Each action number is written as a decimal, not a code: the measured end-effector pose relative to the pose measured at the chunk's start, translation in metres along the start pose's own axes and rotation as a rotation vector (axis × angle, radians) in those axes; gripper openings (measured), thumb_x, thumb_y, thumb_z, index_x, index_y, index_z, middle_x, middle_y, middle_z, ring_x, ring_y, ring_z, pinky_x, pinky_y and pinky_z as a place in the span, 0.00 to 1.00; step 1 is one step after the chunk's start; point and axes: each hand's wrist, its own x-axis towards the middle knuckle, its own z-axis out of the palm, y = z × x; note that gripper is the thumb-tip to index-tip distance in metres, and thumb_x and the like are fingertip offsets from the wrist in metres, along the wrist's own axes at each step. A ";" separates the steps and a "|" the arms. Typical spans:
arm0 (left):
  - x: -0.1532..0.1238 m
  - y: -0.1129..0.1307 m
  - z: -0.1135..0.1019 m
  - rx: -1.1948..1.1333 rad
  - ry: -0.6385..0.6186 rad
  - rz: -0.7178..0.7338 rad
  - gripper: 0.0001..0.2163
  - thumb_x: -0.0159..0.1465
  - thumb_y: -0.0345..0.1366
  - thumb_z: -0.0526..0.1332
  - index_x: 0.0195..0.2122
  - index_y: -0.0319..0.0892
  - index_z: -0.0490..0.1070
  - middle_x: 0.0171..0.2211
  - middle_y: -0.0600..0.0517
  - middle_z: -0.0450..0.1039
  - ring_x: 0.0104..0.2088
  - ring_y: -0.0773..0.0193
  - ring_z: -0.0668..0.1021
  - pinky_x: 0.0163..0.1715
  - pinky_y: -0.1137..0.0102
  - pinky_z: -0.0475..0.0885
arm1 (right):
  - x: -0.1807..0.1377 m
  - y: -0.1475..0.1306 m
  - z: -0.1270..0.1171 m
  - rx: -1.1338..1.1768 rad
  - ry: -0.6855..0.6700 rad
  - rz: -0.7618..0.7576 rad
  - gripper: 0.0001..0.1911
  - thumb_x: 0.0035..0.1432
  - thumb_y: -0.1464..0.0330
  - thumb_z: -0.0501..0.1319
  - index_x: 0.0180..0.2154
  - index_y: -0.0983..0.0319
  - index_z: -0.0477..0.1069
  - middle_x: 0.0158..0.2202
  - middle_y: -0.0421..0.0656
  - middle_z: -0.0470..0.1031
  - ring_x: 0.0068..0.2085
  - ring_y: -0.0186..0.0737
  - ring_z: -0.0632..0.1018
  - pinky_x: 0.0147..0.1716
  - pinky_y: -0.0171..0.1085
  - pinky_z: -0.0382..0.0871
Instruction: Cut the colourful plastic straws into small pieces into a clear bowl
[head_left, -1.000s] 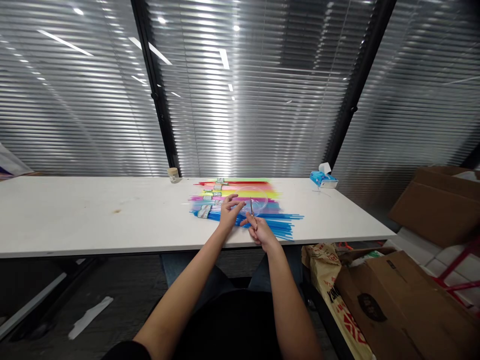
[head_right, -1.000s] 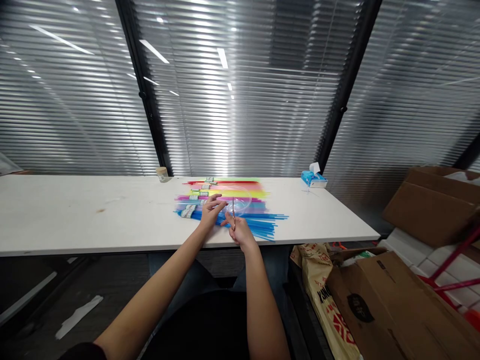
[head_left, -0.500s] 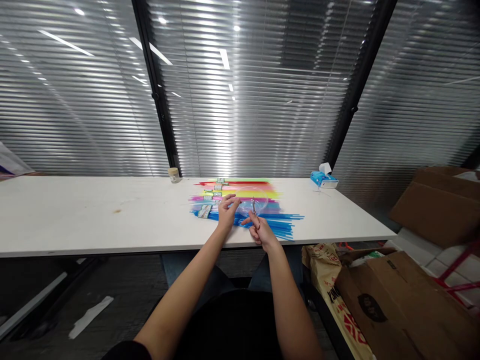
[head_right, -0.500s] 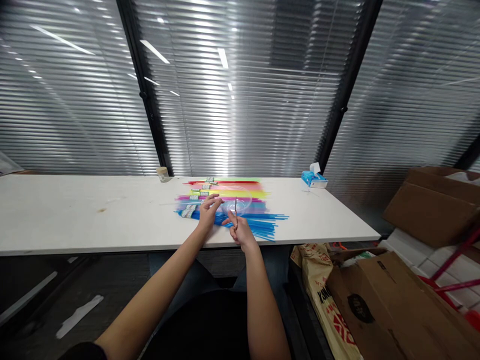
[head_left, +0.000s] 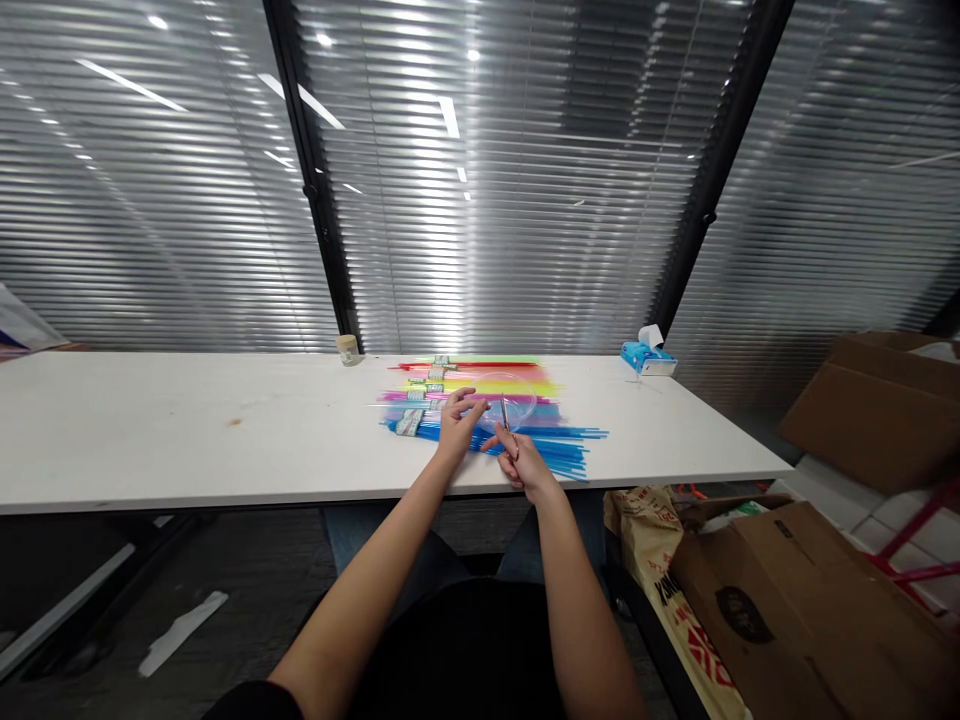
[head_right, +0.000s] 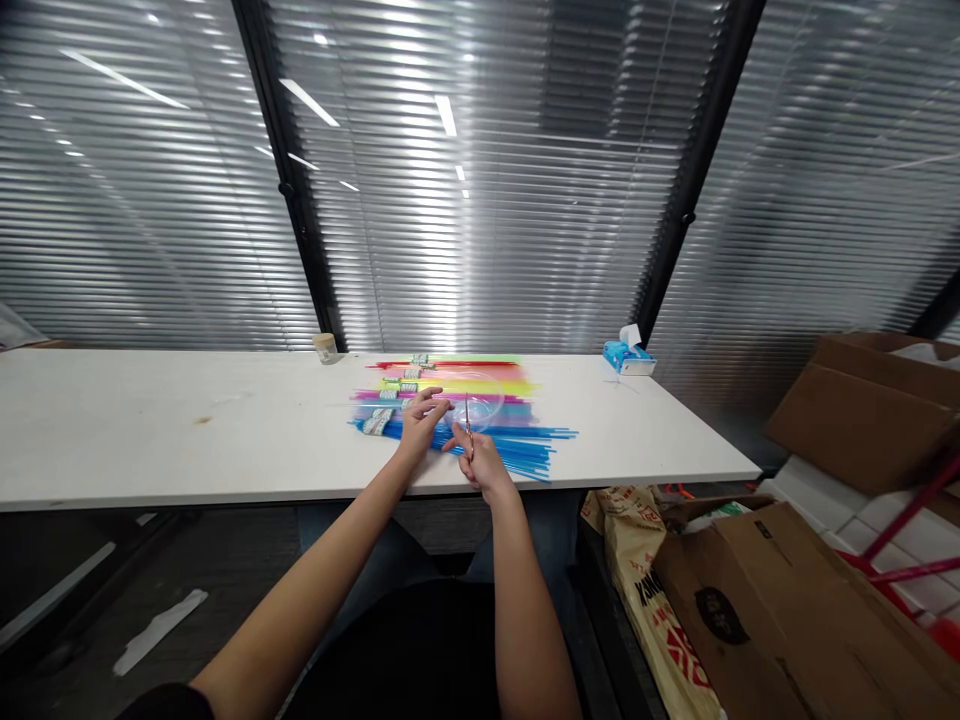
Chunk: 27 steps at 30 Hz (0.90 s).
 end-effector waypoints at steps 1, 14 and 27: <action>0.000 0.000 0.000 0.000 -0.001 0.002 0.12 0.55 0.49 0.71 0.26 0.46 0.83 0.49 0.43 0.74 0.59 0.44 0.73 0.60 0.53 0.67 | 0.000 0.000 0.000 0.002 0.000 0.000 0.27 0.62 0.43 0.59 0.30 0.60 0.72 0.09 0.28 0.52 0.13 0.28 0.47 0.12 0.31 0.40; -0.001 -0.002 -0.001 -0.017 0.039 -0.002 0.13 0.55 0.50 0.72 0.29 0.45 0.81 0.51 0.43 0.74 0.58 0.45 0.74 0.57 0.54 0.69 | 0.001 0.003 -0.001 0.005 0.018 0.007 0.24 0.66 0.48 0.59 0.30 0.59 0.73 0.09 0.29 0.52 0.12 0.28 0.47 0.12 0.31 0.40; 0.002 -0.001 -0.002 -0.021 0.133 0.004 0.16 0.55 0.53 0.71 0.27 0.44 0.78 0.45 0.44 0.76 0.54 0.48 0.76 0.57 0.56 0.69 | 0.001 0.003 -0.001 0.004 0.022 -0.010 0.30 0.61 0.41 0.59 0.36 0.63 0.76 0.09 0.28 0.53 0.12 0.29 0.48 0.12 0.32 0.41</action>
